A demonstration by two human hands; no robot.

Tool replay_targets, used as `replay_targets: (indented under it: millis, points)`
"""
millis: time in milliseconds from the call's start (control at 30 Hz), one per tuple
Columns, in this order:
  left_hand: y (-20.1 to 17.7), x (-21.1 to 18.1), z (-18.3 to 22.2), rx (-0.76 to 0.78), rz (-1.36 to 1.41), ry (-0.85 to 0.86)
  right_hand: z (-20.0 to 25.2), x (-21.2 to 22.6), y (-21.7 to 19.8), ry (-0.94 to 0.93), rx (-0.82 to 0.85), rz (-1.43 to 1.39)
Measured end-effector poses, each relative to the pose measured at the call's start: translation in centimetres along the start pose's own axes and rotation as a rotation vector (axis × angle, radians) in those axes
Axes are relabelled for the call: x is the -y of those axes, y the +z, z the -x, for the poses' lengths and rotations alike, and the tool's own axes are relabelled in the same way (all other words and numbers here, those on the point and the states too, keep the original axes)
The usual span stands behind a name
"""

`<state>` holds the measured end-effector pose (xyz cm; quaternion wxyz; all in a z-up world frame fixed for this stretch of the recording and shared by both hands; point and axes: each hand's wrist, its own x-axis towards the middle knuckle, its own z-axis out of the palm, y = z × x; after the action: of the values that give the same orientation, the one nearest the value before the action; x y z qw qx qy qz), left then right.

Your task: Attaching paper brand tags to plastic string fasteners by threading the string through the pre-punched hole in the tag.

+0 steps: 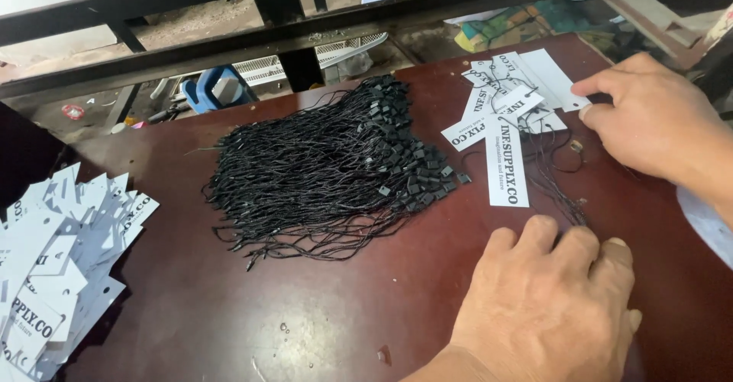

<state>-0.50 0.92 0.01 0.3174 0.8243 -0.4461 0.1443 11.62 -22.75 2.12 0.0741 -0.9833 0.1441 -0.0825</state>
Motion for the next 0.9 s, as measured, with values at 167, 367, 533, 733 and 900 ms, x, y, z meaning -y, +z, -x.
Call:
replay_targets:
  millis: [167,367,533,733,900]
  points:
    - [-0.6,-0.1,0.0,0.101,0.03,-0.022,1.0,-0.5,0.1,-0.007,-0.057,-0.085]
    - [-1.2,0.1,0.8,0.02,0.109,0.006,2.1,1.0,-1.9,0.159,-0.05,-0.486]
    - [-6.9,2.3,3.4,-0.32,0.12,-0.022,1.2,2.1,-2.3,-0.009,-0.152,-0.822]
    - [-16.1,7.2,8.8,-0.405,-0.208,-0.18,8.1,11.3,-2.0,-0.212,-0.269,-0.57]
    - [-20.0,11.1,14.5,-0.392,-0.479,-0.412,13.2,17.2,-0.9,-0.343,-0.26,-0.473]
